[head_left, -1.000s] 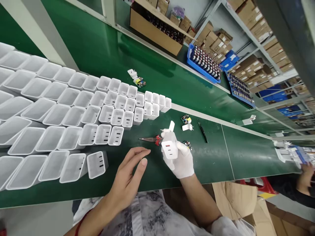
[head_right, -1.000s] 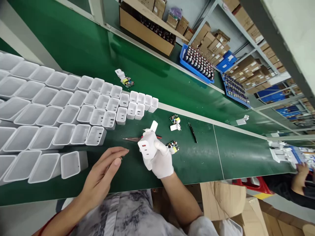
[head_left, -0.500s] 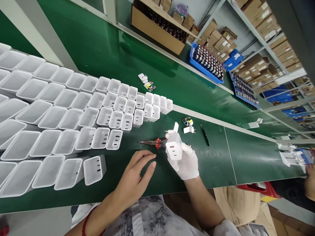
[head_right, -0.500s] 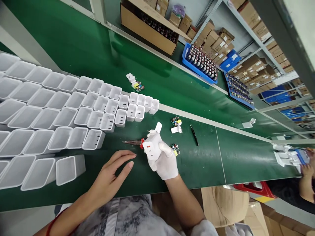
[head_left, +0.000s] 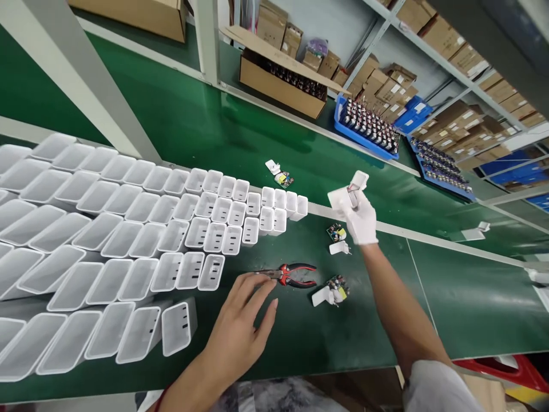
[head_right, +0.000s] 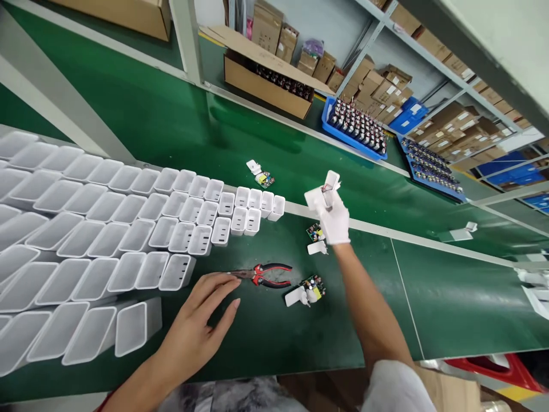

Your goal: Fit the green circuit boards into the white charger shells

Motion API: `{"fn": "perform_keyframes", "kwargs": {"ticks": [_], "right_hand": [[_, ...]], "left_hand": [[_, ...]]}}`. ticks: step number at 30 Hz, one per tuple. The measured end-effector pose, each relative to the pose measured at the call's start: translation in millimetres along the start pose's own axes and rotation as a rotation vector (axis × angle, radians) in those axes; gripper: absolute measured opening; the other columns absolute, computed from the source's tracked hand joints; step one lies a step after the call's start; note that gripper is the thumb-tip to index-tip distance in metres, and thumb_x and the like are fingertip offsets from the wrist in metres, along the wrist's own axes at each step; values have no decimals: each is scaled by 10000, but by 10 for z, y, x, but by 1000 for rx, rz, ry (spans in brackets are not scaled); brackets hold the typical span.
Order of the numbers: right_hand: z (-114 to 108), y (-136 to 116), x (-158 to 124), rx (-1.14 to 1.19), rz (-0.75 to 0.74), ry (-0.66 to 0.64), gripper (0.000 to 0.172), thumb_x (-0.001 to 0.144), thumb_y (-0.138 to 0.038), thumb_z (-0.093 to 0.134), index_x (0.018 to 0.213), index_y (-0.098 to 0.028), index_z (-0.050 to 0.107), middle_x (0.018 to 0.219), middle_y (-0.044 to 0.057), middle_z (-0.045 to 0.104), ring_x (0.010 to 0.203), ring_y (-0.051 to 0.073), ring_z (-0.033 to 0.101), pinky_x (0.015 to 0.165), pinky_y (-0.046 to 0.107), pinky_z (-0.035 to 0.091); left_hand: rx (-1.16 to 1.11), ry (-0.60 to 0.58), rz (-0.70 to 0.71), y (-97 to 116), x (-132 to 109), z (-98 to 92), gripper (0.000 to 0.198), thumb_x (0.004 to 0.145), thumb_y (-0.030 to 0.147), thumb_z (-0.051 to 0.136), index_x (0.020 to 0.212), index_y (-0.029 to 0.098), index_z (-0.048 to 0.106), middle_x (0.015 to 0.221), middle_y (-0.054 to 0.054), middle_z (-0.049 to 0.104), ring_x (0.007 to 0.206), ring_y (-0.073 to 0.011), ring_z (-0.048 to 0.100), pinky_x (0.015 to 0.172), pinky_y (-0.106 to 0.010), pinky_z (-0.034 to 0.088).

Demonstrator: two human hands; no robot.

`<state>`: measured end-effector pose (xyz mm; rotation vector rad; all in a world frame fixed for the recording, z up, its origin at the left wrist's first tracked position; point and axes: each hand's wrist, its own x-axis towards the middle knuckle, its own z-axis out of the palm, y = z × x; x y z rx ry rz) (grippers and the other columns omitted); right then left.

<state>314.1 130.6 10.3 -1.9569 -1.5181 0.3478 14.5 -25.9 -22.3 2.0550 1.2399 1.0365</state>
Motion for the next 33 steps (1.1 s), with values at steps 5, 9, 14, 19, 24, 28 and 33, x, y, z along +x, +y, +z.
{"fn": "perform_keyframes", "kwargs": {"ticks": [5, 9, 14, 19, 24, 28, 33], "right_hand": [[166, 340, 790, -240, 108, -7, 496, 843, -305, 540, 1294, -108, 595, 1054, 142, 735, 874, 233, 691, 800, 325, 526], [104, 425, 919, -416, 167, -70, 437, 815, -293, 597, 1199, -95, 665, 1030, 165, 741, 943, 272, 696, 821, 341, 523], [-151, 170, 848, -622, 145, -114, 394, 840, -421, 600, 886, -62, 755, 869, 261, 719, 969, 412, 687, 833, 478, 515], [222, -188, 879, -539, -227, -324, 502, 916, -456, 531, 1361, -230, 579, 1331, 109, 631, 1216, 283, 595, 1012, 360, 452], [721, -178, 1116, -508, -340, -504, 678, 769, -429, 729, 1373, -172, 560, 1255, 137, 656, 1067, 273, 644, 858, 293, 487], [770, -87, 1224, -489, -336, -527, 506, 684, -384, 781, 1155, -217, 701, 1034, 73, 707, 858, 218, 650, 716, 258, 451], [647, -11, 1155, -370, -281, -467, 271, 660, -267, 716, 913, -173, 747, 720, 22, 681, 656, 175, 588, 613, 258, 394]], "left_hand": [[321, 17, 26, -10, 240, 1, 356, 930, 144, 523, 1283, 173, 557, 1220, -153, 613, 1148, -324, 539, 913, -511, 539], [534, 33, 42, 30, 466, 100, 366, 887, 95, 549, 1247, 107, 616, 1231, -192, 621, 1100, -373, 550, 862, -542, 524], [705, -35, -66, 49, 702, 280, 462, 842, 46, 565, 1291, 134, 623, 1310, -207, 589, 1151, -427, 544, 872, -555, 486], [761, -10, -116, -58, 872, 421, 383, 878, 72, 526, 1231, 123, 664, 1268, -241, 593, 1147, -454, 549, 850, -571, 476], [744, 56, -58, -82, 957, 457, 243, 860, 62, 549, 963, 174, 738, 1240, -214, 603, 1115, -432, 576, 827, -573, 499], [680, 52, 123, 61, 833, 372, 263, 835, -1, 529, 974, 142, 700, 1280, -228, 565, 1220, -440, 527, 904, -599, 505], [469, -137, 247, 248, 311, 15, 325, 804, -61, 487, 1048, 113, 613, 1415, -233, 434, 1382, -408, 387, 1029, -552, 496]]}}
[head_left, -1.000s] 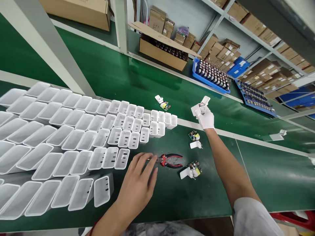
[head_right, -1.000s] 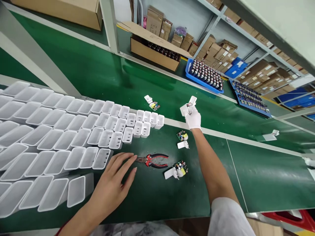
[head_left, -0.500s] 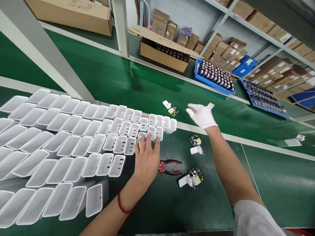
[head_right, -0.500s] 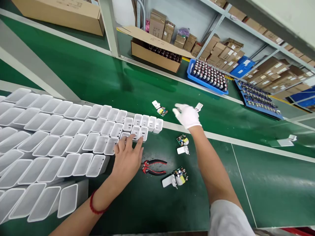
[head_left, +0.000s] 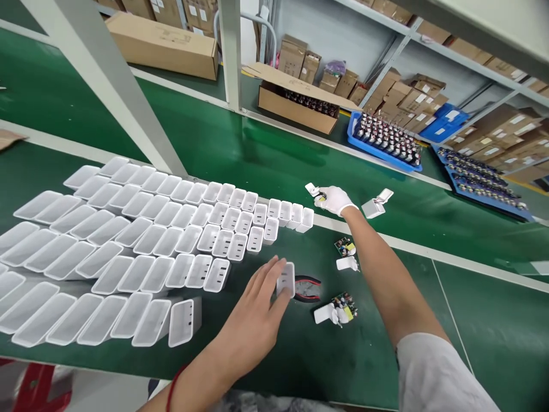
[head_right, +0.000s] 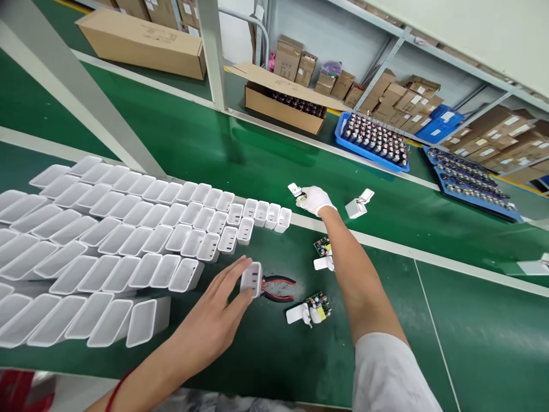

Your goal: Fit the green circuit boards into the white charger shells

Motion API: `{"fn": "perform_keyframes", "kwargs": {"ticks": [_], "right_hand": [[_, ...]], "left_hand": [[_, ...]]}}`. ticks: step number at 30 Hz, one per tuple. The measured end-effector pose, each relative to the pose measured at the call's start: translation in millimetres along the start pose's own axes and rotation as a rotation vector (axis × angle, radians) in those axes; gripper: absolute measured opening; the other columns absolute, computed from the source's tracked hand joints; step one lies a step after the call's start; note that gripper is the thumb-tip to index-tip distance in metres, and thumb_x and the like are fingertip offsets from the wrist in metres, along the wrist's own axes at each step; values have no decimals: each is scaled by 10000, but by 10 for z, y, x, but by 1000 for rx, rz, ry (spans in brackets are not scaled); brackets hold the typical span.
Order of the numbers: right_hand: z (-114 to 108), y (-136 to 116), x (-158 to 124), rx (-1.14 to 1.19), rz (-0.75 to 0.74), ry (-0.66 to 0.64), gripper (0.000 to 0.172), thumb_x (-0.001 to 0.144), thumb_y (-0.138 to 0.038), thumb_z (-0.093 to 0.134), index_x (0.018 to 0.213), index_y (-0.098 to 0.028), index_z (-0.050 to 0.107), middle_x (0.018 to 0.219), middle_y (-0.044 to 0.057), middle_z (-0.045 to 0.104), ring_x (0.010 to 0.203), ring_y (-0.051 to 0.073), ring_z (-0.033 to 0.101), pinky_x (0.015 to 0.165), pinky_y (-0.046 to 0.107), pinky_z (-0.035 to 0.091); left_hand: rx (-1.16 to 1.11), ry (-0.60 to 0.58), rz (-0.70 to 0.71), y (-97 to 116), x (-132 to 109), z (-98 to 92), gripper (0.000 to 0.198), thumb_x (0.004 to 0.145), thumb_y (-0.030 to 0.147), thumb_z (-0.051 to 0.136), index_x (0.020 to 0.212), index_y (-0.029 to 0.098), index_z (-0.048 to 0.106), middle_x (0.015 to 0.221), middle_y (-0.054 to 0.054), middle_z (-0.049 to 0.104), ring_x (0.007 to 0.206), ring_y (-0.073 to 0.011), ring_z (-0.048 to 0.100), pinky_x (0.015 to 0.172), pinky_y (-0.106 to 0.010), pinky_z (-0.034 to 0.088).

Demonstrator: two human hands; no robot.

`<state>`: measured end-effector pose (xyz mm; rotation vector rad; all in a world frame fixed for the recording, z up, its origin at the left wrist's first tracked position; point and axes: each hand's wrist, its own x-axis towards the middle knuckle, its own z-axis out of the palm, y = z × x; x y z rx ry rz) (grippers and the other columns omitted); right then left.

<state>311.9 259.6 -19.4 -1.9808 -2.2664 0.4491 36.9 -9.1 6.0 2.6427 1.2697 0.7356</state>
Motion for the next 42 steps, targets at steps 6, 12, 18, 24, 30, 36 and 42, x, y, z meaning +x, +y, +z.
{"fn": "perform_keyframes", "kwargs": {"ticks": [6, 12, 18, 24, 30, 36, 42], "right_hand": [[-199, -63, -375, 343, -16, 193, 355, 814, -362, 548, 1003, -95, 688, 882, 102, 704, 768, 196, 625, 702, 306, 468], [-227, -704, -1445, 1126, -278, 247, 381, 789, -475, 677, 1113, -279, 643, 1196, 80, 633, 981, 218, 648, 948, 429, 496], [382, -1414, -2584, 1105, -392, 76, 453, 769, -294, 752, 1209, -304, 644, 1164, 73, 669, 1091, 320, 665, 943, 541, 539], [850, -1439, -2770, 896, -318, 38, 686, 762, -243, 768, 1391, -295, 499, 1336, 122, 605, 1222, 307, 604, 1037, 513, 489], [889, -1383, -2741, 869, -297, 7, 705, 782, -325, 789, 1410, -318, 470, 1327, 126, 618, 1224, 312, 608, 1031, 527, 500], [851, -1367, -2679, 766, -429, 26, 708, 814, -296, 762, 1443, -356, 442, 1334, 94, 624, 1223, 296, 612, 1011, 497, 526], [854, -1373, -2646, 682, -556, 57, 762, 843, -230, 722, 1497, -371, 358, 1389, 70, 576, 1239, 262, 598, 1021, 440, 526]], "left_hand": [[-129, -103, -101, -42, -673, -112, 223, 876, 8, 490, 1023, 149, 582, 1435, -189, 428, 1352, -368, 440, 1023, -519, 523], [-452, -38, -323, -146, -870, 172, 540, 953, 214, 537, 1449, 212, 324, 1477, -179, 420, 1351, -283, 482, 1065, -437, 509], [-610, -40, -397, -241, -890, 309, 684, 929, 285, 599, 1508, 288, 236, 1396, -118, 546, 1302, -267, 539, 1075, -462, 497], [-619, -27, -356, -286, -889, 340, 571, 919, 256, 607, 1439, 239, 373, 1376, -125, 569, 1299, -269, 535, 1102, -471, 465], [-646, 1, -352, -295, -879, 350, 565, 905, 261, 634, 1424, 222, 417, 1350, -122, 600, 1284, -272, 549, 1089, -469, 474], [-653, -32, -365, -309, -862, 334, 559, 898, 246, 644, 1416, 211, 437, 1364, -120, 595, 1294, -268, 539, 1100, -462, 463], [-636, -19, -351, -307, -875, 339, 577, 887, 206, 652, 1417, 207, 422, 1361, -112, 598, 1290, -256, 536, 1094, -435, 473]]}}
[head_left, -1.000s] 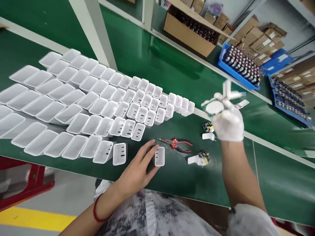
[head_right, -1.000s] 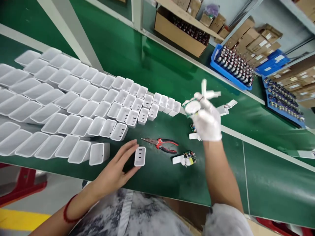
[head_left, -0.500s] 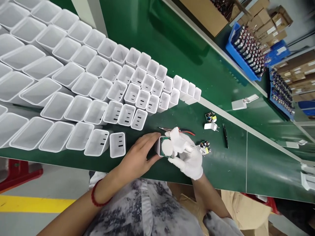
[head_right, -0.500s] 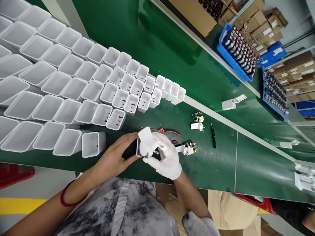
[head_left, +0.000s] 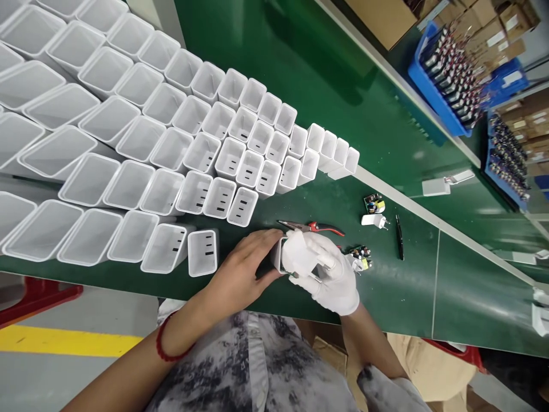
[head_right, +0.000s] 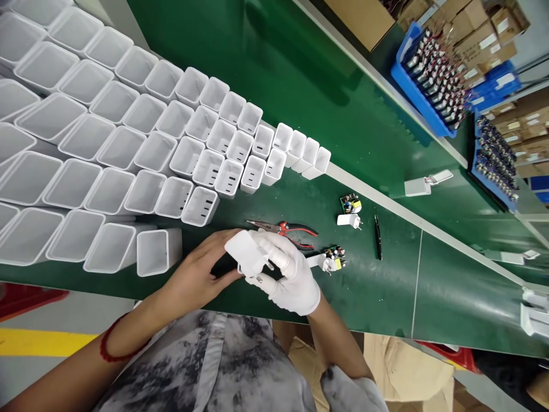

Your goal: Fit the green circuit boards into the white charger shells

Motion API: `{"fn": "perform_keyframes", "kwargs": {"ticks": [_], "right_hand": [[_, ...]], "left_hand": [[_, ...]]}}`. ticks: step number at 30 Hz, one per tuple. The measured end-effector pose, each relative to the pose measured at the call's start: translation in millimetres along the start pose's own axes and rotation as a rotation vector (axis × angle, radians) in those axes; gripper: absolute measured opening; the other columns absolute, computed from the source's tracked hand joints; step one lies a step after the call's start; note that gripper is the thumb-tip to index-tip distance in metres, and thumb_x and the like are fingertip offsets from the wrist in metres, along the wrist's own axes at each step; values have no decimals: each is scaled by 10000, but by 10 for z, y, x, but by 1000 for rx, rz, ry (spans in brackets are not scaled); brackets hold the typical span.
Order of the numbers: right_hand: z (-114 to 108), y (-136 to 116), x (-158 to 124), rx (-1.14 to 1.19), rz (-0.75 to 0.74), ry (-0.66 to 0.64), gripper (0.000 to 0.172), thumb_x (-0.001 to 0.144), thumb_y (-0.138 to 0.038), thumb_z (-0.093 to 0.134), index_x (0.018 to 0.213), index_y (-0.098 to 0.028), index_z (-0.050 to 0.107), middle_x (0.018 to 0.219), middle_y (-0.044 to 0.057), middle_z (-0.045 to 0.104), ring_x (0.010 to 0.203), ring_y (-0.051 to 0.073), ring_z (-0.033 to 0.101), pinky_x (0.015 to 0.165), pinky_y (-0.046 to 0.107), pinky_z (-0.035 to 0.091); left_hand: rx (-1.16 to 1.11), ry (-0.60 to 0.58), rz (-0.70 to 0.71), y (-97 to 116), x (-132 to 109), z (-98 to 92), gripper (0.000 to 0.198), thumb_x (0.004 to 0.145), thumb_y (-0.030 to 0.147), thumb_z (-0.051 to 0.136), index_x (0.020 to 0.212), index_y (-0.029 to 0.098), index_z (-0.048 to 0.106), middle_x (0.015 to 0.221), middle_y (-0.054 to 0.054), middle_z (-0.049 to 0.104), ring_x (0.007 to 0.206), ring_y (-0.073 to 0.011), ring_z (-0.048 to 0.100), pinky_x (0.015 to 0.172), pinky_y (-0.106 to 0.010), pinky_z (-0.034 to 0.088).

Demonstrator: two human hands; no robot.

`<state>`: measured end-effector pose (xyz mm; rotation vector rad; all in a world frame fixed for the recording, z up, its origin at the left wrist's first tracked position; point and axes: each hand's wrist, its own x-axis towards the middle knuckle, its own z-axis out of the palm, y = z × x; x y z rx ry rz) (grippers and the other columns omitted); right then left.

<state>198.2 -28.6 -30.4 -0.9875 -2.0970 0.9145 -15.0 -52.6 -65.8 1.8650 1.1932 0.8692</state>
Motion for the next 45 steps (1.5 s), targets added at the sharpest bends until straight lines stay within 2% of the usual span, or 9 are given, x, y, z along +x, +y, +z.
{"fn": "perform_keyframes", "kwargs": {"ticks": [9, 15, 17, 21, 29, 35, 38, 41, 45], "right_hand": [[-38, -170, 117, -90, 27, -68, 823, 830, -155, 700, 1510, -386, 298, 1407, 87, 540, 1317, 270, 534, 1070, 470, 487], [-44, -197, 62, -39, 162, -130, 885, 808, -424, 743, 1536, -370, 244, 1507, 101, 396, 1395, 330, 415, 1152, 563, 365], [5, -182, 17, 2, 213, -101, 787, 858, -454, 679, 1527, -358, 278, 1489, 96, 422, 1386, 314, 423, 1160, 551, 356], [187, -141, -39, 125, 314, 0, 581, 936, -345, 587, 1477, -356, 374, 1450, 78, 473, 1363, 271, 455, 1153, 509, 381], [515, -132, -69, 278, 514, 238, 488, 909, -335, 621, 1378, -330, 487, 1377, 75, 528, 1263, 262, 545, 1092, 476, 458], [581, -156, -64, 205, 501, 286, 480, 914, -322, 589, 1382, -342, 483, 1329, 67, 530, 1251, 250, 543, 1099, 455, 448], [559, -141, -72, 194, 440, 252, 552, 917, -363, 580, 1442, -323, 417, 1393, 80, 489, 1312, 260, 495, 1138, 455, 403], [553, -130, -94, 202, 345, 211, 735, 861, -435, 650, 1502, -309, 312, 1444, 100, 437, 1368, 283, 435, 1167, 474, 361], [614, -145, -136, 100, 296, 247, 888, 837, -394, 673, 1549, -321, 148, 1467, 123, 400, 1380, 277, 417, 1165, 489, 364]], "left_hand": [[26, 5, 16, 6, 16, -9, 521, 909, 203, 612, 1396, 199, 428, 1334, -121, 611, 1268, -268, 560, 1063, -445, 494], [24, -26, -26, -3, 1, -7, 443, 905, 263, 629, 1325, 204, 502, 1351, -113, 607, 1289, -280, 549, 1061, -447, 492], [20, -22, -31, -7, 1, -5, 401, 901, 262, 629, 1284, 200, 530, 1336, -114, 615, 1277, -278, 557, 1055, -442, 495], [29, -7, -24, -13, 7, 1, 430, 895, 264, 632, 1301, 186, 514, 1328, -124, 613, 1270, -274, 558, 1054, -436, 494], [47, -5, -21, -17, 3, 11, 454, 903, 270, 621, 1333, 195, 494, 1332, -110, 620, 1276, -265, 555, 1059, -422, 489], [56, 26, 4, -3, 21, -6, 391, 894, 246, 621, 1270, 202, 524, 1266, -90, 663, 1214, -247, 601, 1021, -377, 516], [71, 27, -12, -11, 30, -30, 452, 888, 276, 628, 1314, 193, 502, 1271, -105, 663, 1184, -254, 627, 997, -369, 533], [84, -12, -55, -34, 35, -69, 485, 881, 348, 630, 1329, 203, 510, 1272, -101, 667, 1162, -276, 646, 986, -392, 543], [86, -71, -131, -51, 34, -117, 493, 865, 428, 642, 1306, 233, 539, 1247, -82, 682, 1083, -280, 682, 963, -410, 557]]}}
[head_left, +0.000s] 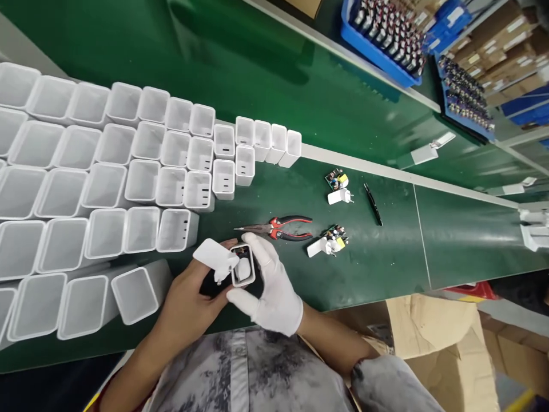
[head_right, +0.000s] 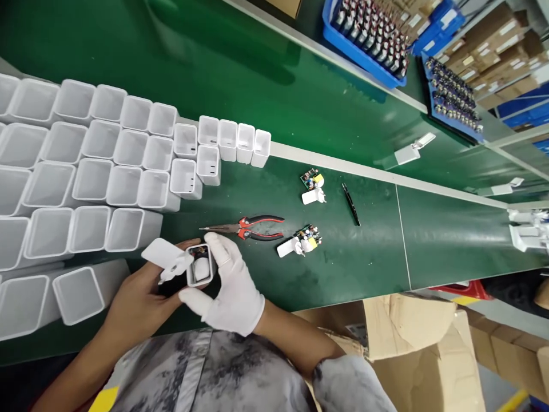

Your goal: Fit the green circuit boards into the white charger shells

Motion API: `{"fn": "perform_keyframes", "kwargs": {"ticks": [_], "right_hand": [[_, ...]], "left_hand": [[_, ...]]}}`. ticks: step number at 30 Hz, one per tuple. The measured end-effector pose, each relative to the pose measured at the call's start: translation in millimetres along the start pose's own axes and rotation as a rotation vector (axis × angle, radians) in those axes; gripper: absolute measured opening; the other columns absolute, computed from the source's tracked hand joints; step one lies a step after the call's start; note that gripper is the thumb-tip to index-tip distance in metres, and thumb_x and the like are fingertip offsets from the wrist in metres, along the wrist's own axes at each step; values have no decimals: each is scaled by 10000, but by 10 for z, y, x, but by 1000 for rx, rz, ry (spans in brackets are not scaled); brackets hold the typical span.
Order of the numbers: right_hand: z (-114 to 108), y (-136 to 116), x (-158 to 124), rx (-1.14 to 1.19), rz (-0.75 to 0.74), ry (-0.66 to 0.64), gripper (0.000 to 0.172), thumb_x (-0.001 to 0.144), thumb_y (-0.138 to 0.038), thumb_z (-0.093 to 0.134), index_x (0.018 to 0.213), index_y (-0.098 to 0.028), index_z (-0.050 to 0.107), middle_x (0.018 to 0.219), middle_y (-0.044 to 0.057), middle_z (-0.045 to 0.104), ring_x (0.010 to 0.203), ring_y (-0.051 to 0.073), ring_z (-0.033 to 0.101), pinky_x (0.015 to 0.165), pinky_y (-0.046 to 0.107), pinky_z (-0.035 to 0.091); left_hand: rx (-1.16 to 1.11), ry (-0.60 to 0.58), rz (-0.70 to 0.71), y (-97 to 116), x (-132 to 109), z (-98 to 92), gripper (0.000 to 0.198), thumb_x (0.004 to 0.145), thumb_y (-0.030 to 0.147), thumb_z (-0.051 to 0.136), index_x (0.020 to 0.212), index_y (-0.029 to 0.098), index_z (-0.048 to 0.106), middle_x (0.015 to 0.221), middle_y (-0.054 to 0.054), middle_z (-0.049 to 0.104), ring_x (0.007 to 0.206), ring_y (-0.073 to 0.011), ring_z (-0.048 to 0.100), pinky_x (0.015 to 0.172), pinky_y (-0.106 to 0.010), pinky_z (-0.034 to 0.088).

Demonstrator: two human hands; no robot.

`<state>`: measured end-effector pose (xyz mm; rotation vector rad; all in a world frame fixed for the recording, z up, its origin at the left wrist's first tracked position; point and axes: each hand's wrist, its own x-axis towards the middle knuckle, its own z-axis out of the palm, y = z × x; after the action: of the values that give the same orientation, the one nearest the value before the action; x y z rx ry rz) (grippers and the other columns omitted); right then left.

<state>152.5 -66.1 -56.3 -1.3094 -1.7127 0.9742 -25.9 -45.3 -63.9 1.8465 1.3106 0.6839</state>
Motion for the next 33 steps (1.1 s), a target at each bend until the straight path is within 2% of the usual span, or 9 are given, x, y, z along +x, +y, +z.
{"fn": "perform_keyframes", "kwargs": {"ticks": [10, 13, 16, 18, 20, 22, 25, 28, 33], "right_hand": [[-128, -46, 20, 137, -4, -38, 815, 862, -250, 641, 1548, -296, 203, 1472, 120, 422, 1357, 242, 457, 1155, 425, 376], [-155, -53, -2, 185, 40, -73, 718, 909, -256, 592, 1540, -276, 251, 1479, 122, 418, 1372, 217, 442, 1172, 396, 343], [-175, -82, -45, 229, 85, -84, 641, 953, -311, 541, 1537, -298, 278, 1543, 94, 356, 1432, 219, 359, 1206, 410, 268], [-198, -128, -64, 282, 144, -73, 630, 956, -365, 541, 1534, -310, 297, 1543, 72, 365, 1419, 231, 370, 1196, 423, 277], [-224, -190, -69, 428, 261, -87, 632, 956, -417, 542, 1534, -311, 308, 1403, 59, 518, 1286, 212, 503, 1115, 395, 387], [-241, -252, -68, 616, 372, -110, 650, 950, -459, 550, 1535, -299, 314, 1119, 28, 653, 1049, 171, 608, 979, 338, 480], [-234, -308, -64, 749, 440, -76, 641, 910, -496, 602, 1488, -286, 421, 911, 0, 670, 860, 153, 607, 886, 319, 496], [-202, -310, -58, 781, 514, -5, 569, 878, -508, 641, 1398, -295, 550, 1059, 19, 689, 922, 173, 609, 909, 336, 484], [-184, -326, -56, 832, 571, 28, 579, 845, -494, 691, 1379, -308, 566, 1122, 11, 692, 983, 172, 618, 911, 317, 494]], "left_hand": [[-28, -18, 12, 4, -40, -15, 462, 864, 320, 653, 1307, 242, 546, 1290, -81, 657, 1169, -278, 651, 995, -403, 545], [-35, 46, 40, 46, -52, 11, 470, 831, 295, 703, 1274, 224, 564, 1233, -95, 678, 1117, -275, 674, 976, -404, 559], [-115, 145, 156, 165, -34, 44, 507, 785, 207, 744, 1257, 198, 558, 1207, -114, 669, 1121, -267, 661, 986, -406, 554], [-184, 197, 244, 269, -8, 57, 547, 759, 147, 752, 1264, 183, 542, 1216, -132, 646, 1150, -273, 635, 998, -428, 546], [-208, 235, 304, 367, 18, 62, 586, 739, 103, 753, 1278, 174, 532, 1219, -146, 626, 1166, -286, 614, 1002, -464, 539], [-197, 260, 349, 444, 30, 63, 622, 723, 61, 746, 1296, 165, 527, 1214, -156, 618, 1167, -298, 604, 993, -490, 539], [-159, 303, 398, 498, 20, 72, 649, 716, 27, 728, 1318, 151, 523, 1204, -164, 620, 1161, -310, 600, 968, -499, 549], [-122, 336, 405, 478, 2, 102, 610, 731, 44, 722, 1301, 151, 532, 1185, -163, 632, 1136, -307, 610, 935, -492, 562], [-136, 325, 404, 437, -5, 140, 562, 770, 65, 692, 1294, 180, 524, 1174, -153, 639, 1127, -299, 615, 932, -500, 563]]}}
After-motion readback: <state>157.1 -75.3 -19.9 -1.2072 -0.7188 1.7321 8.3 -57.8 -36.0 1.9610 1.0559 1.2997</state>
